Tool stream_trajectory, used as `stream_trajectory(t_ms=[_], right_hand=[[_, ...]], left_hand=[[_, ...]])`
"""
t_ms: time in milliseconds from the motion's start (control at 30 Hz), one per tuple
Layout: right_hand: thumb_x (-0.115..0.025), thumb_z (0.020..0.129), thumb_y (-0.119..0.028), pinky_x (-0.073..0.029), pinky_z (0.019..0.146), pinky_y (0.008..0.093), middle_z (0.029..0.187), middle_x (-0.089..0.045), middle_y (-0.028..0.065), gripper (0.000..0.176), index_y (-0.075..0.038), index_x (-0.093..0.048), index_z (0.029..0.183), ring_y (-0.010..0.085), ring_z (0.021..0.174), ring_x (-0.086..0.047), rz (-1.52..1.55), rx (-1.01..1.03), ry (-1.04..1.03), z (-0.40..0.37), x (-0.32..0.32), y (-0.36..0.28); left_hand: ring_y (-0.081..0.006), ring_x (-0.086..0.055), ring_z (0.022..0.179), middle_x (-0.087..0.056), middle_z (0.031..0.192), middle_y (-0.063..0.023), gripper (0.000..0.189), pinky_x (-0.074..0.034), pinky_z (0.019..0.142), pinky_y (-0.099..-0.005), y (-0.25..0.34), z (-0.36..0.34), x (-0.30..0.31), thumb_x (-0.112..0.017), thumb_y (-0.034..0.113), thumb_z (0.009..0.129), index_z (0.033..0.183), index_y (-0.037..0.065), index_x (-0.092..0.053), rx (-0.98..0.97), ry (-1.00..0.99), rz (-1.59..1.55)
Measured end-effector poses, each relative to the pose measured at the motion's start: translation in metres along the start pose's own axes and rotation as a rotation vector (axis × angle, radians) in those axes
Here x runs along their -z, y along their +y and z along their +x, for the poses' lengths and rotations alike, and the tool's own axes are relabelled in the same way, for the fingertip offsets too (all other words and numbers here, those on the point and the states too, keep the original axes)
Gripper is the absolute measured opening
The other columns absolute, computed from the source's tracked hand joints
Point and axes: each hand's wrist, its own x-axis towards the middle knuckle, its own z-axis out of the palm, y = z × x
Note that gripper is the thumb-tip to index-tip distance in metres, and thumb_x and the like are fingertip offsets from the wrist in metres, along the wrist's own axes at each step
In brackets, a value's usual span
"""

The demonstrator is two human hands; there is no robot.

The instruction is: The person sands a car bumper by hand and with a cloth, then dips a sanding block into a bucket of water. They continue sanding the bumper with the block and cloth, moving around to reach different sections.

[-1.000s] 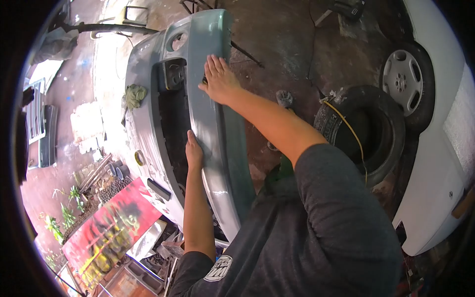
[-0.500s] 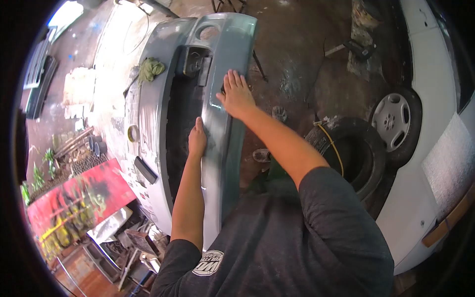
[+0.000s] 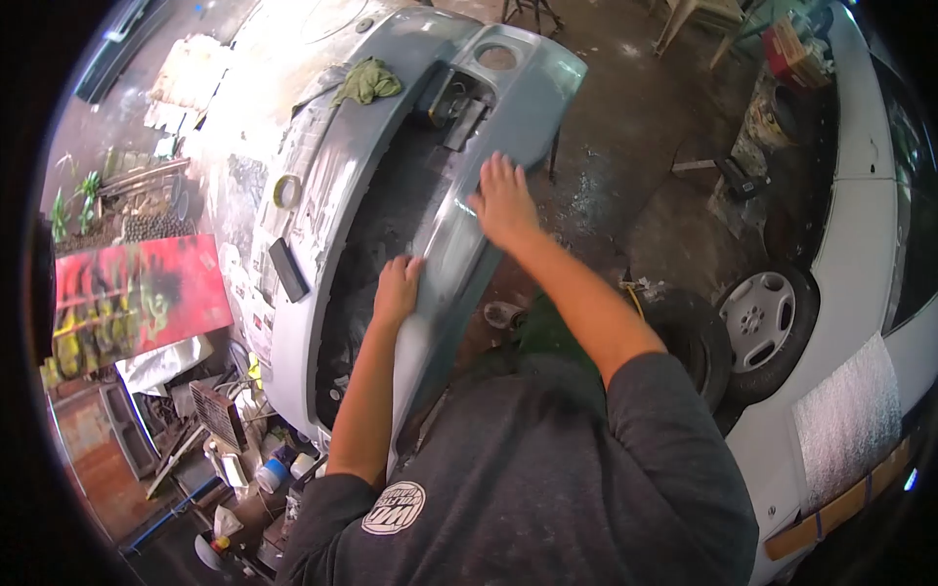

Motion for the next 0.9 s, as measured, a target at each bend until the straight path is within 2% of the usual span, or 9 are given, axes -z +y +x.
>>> stream_trajectory(t_ms=[167, 267, 367, 500, 600, 733, 800, 833, 900], right_hand=[[-0.063, 0.095, -0.029, -0.026, 0.126, 0.0542, 0.157, -0.046, 0.0273, 0.068, 0.007, -0.045, 0.15, 0.0395, 0.15, -0.041, 0.379, 0.6, -0.23, -0.134, 0.02, -0.118], [-0.061, 0.098, -0.034, -0.026, 0.126, 0.0542, 0.16, -0.044, 0.0257, 0.068, 0.006, -0.045, 0.152, 0.0399, 0.151, -0.04, 0.354, 0.539, -0.403, -0.085, 0.02, -0.078], [-0.06, 0.1, -0.034, -0.026, 0.126, 0.0547, 0.16, -0.043, 0.0263, 0.068, 0.005, -0.043, 0.153, 0.0418, 0.151, -0.039, 0.054, 0.309, -0.007, -0.007, 0.002, 0.001], [-0.064, 0.097, -0.027, -0.027, 0.125, 0.0546, 0.157, -0.044, 0.0282, 0.067, 0.007, -0.043, 0.151, 0.0446, 0.15, -0.039, 0.134, 0.141, -0.073, -0.016, 0.016, -0.048], [-0.064, 0.097, -0.026, -0.033, 0.122, 0.0559, 0.147, -0.054, 0.0298, 0.057, 0.008, -0.054, 0.141, 0.0448, 0.143, -0.048, 0.301, 0.659, -0.141, -0.108, 0.011, -0.123], [-0.062, 0.098, -0.025, -0.034, 0.123, 0.0534, 0.149, -0.054, 0.0284, 0.057, 0.009, -0.053, 0.142, 0.0426, 0.142, -0.049, 0.382, 0.805, -0.336, -0.083, 0.027, -0.104], [-0.062, 0.098, -0.027, -0.035, 0.122, 0.0518, 0.151, -0.052, 0.0281, 0.059, 0.009, -0.052, 0.143, 0.0427, 0.142, -0.049, 0.091, 0.67, -0.099, -0.019, 0.002, -0.029], [-0.061, 0.098, -0.025, -0.036, 0.12, 0.0519, 0.148, -0.054, 0.03, 0.056, 0.011, -0.052, 0.141, 0.0442, 0.139, -0.05, 0.218, 0.374, -0.337, 0.023, 0.049, -0.017], [-0.06, 0.095, -0.023, -0.036, 0.119, 0.0529, 0.14, -0.057, 0.0275, 0.051, 0.008, -0.055, 0.136, 0.045, 0.132, -0.052, 0.043, 0.39, -0.002, 0.04, 0.002, 0.014]], left_hand=[[-0.0465, -0.058, 0.12, -0.065, 0.125, -0.0271, 0.039, -0.048, 0.102, -0.0535, -0.04, -0.065, -0.005, -0.058, 0.033, 0.107, 0.126, 0.0, -0.066, -0.104, 0.228, 0.051], [-0.0458, -0.06, 0.116, -0.066, 0.122, -0.0261, 0.038, -0.048, 0.099, -0.0524, -0.049, -0.088, -0.001, -0.056, 0.032, 0.108, 0.123, -0.001, -0.067, -0.033, 0.245, -0.002], [-0.0456, -0.062, 0.111, -0.068, 0.117, -0.0254, 0.037, -0.049, 0.095, -0.0522, -0.059, -0.113, 0.004, -0.053, 0.031, 0.109, 0.119, 0.0, -0.068, 0.07, 0.217, -0.07], [-0.0457, -0.065, 0.102, -0.07, 0.105, -0.0245, 0.037, -0.049, 0.091, -0.0538, -0.065, -0.124, -0.003, -0.048, 0.031, 0.111, 0.112, 0.001, -0.07, 0.184, 0.288, -0.104], [-0.0457, -0.065, 0.098, -0.071, 0.101, -0.0236, 0.038, -0.049, 0.088, -0.0545, -0.061, -0.128, -0.011, -0.046, 0.031, 0.111, 0.109, 0.002, -0.071, 0.172, 0.374, -0.125], [-0.0445, -0.066, 0.098, -0.072, 0.102, -0.0219, 0.038, -0.049, 0.087, -0.0544, -0.063, -0.128, -0.006, -0.047, 0.031, 0.111, 0.108, 0.002, -0.071, 0.143, 0.355, -0.155], [-0.0433, -0.066, 0.097, -0.072, 0.101, -0.0209, 0.037, -0.049, 0.086, -0.0543, -0.062, -0.13, -0.008, -0.049, 0.031, 0.11, 0.108, 0.002, -0.071, 0.125, 0.423, -0.144], [-0.0427, -0.066, 0.096, -0.072, 0.101, -0.0205, 0.036, -0.049, 0.086, -0.0542, -0.062, -0.129, -0.011, -0.049, 0.031, 0.11, 0.108, 0.003, -0.071, 0.117, 0.461, -0.141], [-0.0414, -0.066, 0.095, -0.072, 0.099, -0.0188, 0.035, -0.049, 0.084, -0.0538, -0.061, -0.127, -0.014, -0.051, 0.032, 0.109, 0.107, 0.004, -0.072, 0.092, 0.503, -0.105]])
